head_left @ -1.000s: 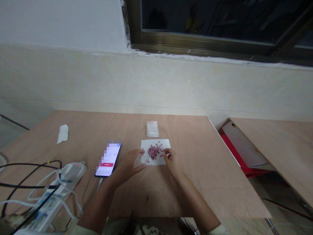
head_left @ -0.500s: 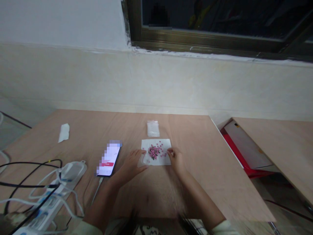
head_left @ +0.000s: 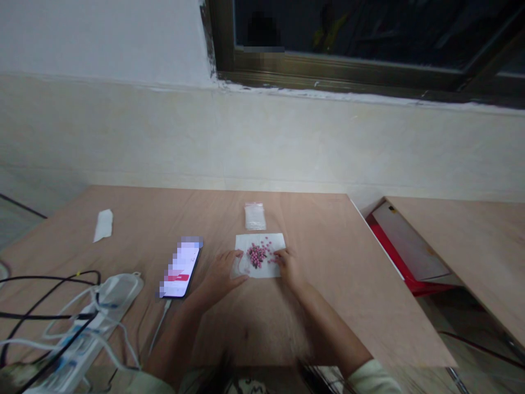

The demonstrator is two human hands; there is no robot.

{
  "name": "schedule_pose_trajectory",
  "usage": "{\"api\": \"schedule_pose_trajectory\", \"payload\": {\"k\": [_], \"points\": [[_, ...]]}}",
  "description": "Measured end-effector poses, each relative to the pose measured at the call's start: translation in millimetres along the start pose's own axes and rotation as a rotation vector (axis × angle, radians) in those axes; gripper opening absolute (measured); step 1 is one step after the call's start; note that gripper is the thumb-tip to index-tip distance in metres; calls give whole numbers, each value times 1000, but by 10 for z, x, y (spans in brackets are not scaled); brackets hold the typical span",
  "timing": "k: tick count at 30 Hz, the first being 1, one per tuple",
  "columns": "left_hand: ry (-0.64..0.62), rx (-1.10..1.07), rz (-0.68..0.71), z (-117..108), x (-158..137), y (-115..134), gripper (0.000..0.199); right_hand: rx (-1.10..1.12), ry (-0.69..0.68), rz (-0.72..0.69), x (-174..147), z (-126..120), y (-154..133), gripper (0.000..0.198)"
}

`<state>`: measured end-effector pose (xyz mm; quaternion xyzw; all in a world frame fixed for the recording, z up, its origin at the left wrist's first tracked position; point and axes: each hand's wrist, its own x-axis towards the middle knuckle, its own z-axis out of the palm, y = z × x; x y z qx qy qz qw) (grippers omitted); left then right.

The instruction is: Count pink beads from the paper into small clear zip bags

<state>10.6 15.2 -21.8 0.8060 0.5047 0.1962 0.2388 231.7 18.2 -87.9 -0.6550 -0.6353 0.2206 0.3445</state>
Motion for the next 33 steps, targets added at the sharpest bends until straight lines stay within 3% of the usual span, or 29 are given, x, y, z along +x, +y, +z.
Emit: {"api": "schedule_pose_trajectory", "payload": {"k": [8, 11, 16, 21, 26, 33], "points": [[27, -12, 12, 8, -23, -48, 49, 15, 0, 28, 22, -41, -51, 17], [17, -10, 4, 34, -2, -33, 48, 111, 25, 50, -11, -87, -248, 13], [12, 1, 13, 92, 55, 43, 47, 249, -16, -59, -102, -39, -623, 17], [26, -7, -15, 23, 51, 85, 45, 13, 112, 69, -158, 43, -390, 12], [27, 6, -9, -17, 32, 77, 44, -127, 69, 75, -192, 120, -104, 10], [16, 9, -2, 34, 34, 53, 44, -86, 85, 46, -151, 77, -262, 12]]}}
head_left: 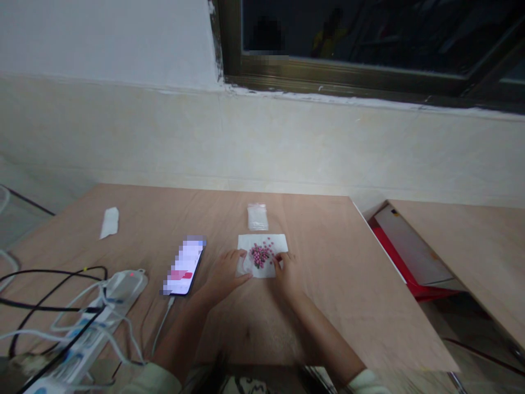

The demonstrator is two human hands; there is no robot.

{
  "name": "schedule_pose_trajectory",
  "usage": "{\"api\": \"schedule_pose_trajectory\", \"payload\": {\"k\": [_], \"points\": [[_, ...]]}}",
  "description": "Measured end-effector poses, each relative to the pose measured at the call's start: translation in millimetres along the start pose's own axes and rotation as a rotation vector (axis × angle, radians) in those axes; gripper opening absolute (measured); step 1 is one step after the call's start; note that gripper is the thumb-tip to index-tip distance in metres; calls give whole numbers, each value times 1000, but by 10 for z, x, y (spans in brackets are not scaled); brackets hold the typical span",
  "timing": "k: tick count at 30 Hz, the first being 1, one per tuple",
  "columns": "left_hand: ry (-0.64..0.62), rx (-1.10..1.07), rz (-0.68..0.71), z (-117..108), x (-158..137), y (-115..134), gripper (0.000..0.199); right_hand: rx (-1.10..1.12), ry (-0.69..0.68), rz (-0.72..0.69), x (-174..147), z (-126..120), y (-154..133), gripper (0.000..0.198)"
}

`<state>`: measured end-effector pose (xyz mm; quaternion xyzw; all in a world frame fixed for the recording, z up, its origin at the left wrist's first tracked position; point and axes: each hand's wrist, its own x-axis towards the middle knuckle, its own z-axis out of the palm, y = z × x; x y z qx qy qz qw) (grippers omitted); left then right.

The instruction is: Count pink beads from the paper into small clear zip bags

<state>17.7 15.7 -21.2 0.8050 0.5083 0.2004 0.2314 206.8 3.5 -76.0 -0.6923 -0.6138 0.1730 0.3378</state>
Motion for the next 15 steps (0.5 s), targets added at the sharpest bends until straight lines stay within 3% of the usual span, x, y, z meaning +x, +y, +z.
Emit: {"api": "schedule_pose_trajectory", "payload": {"k": [6, 15], "points": [[-28, 1, -36, -37, 0, 55, 45, -44, 3, 73, 59, 71, -66, 13], [-53, 20, -28, -60, 0, 13, 47, -40, -1, 96, 165, 166, 76, 12]]}}
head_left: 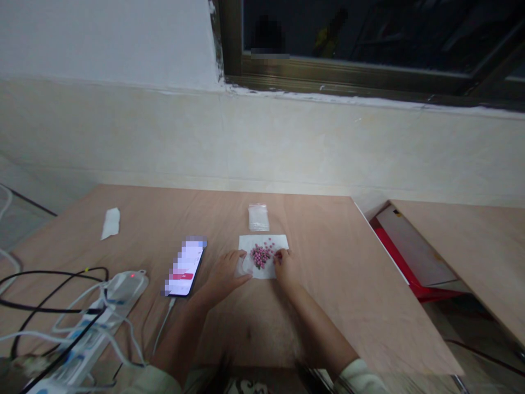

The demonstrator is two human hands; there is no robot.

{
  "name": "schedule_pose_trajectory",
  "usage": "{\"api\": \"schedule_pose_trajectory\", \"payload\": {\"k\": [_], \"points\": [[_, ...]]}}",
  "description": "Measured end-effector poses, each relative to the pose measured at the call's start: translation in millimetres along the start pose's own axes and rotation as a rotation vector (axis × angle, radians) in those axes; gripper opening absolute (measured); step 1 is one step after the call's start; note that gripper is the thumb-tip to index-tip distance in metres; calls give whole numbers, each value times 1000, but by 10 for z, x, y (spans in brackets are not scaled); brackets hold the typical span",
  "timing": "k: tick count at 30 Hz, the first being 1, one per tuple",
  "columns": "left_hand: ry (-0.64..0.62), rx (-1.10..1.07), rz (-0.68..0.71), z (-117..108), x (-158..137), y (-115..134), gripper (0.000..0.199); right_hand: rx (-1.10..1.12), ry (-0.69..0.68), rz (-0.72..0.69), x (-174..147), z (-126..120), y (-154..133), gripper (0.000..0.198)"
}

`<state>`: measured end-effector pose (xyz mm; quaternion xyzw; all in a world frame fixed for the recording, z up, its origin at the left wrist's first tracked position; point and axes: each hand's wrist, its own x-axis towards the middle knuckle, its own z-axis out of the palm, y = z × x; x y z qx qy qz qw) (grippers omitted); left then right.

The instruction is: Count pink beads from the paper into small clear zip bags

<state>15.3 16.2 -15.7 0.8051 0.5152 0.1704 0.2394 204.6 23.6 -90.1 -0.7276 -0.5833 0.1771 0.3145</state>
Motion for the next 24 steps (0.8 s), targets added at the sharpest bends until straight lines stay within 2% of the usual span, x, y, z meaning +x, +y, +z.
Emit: {"api": "schedule_pose_trajectory", "payload": {"k": [5, 8, 13, 16, 18, 20, 24], "points": [[19, 15, 3, 18, 8, -9, 46, 18, 4, 14, 20, -36, 41, 12], [32, 21, 3, 55, 16, -26, 46, 86, 30, 4, -5, -104, -47, 11], [31, 10, 19, 100, 39, -3, 45, 304, -64, -197, -121, -204, -349, 15], [42, -3, 4, 94, 44, 18, 45, 231, -8, -149, -165, -189, -345, 17], [48, -9, 0, 77, 39, 22, 46, 101, 46, -47, -170, -152, -226, 16], [56, -14, 3, 54, 30, 23, 46, -9, 43, 3, -165, -109, -81, 12], [67, 2, 5, 23, 18, 30, 45, -15, 30, -41, -161, -78, 19, 11]]}}
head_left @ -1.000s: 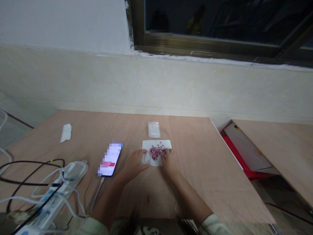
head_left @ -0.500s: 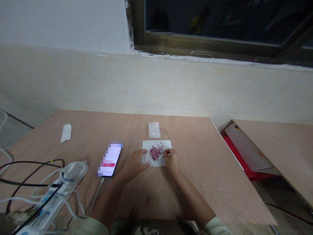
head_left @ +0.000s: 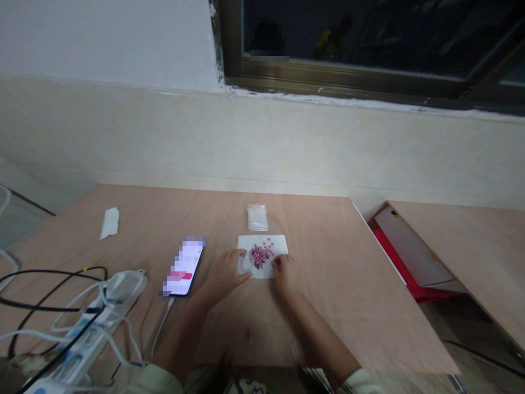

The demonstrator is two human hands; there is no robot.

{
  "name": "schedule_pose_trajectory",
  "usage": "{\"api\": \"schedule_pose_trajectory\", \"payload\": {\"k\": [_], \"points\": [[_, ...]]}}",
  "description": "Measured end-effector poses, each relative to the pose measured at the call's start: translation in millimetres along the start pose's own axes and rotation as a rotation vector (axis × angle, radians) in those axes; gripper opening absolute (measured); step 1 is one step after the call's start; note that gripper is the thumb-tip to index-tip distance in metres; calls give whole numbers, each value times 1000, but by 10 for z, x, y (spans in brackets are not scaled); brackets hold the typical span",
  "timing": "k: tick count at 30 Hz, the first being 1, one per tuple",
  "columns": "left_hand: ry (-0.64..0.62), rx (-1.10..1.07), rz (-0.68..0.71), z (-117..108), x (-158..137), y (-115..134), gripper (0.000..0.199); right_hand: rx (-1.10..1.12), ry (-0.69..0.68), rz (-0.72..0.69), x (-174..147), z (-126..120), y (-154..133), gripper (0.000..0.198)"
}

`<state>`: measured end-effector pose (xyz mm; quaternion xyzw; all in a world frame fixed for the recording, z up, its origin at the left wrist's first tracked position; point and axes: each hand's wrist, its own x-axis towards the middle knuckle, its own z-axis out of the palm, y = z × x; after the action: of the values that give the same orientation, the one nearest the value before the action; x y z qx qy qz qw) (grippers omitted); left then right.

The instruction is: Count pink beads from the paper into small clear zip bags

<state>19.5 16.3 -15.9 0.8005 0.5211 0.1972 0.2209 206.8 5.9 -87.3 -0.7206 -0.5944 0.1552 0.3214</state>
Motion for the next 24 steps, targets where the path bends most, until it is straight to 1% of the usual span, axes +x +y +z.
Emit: {"api": "schedule_pose_trajectory", "payload": {"k": [2, 5, 7, 9, 12, 16, 24], "points": [[0, 9, -5, 7, 0, 3, 44, 92, 5, -34, -3, -34, -92, 12], [-10, -5, -7, 46, 6, -9, 45, 260, -48, -147, -6, -107, -301, 14], [-8, -20, -1, 72, 10, -25, 46, 300, -67, -196, -1, -128, -389, 15], [2, -32, 0, 76, 11, -38, 46, 259, -42, -177, 8, -109, -391, 17], [26, -57, -10, 39, 6, -40, 43, 122, -27, -120, 13, -29, -284, 14], [65, -79, -4, -24, -1, -31, 43, 3, -108, -107, -6, 59, -190, 11], [51, -85, -13, -27, -18, -46, 44, -48, -195, -45, 6, 25, -264, 13]]}}
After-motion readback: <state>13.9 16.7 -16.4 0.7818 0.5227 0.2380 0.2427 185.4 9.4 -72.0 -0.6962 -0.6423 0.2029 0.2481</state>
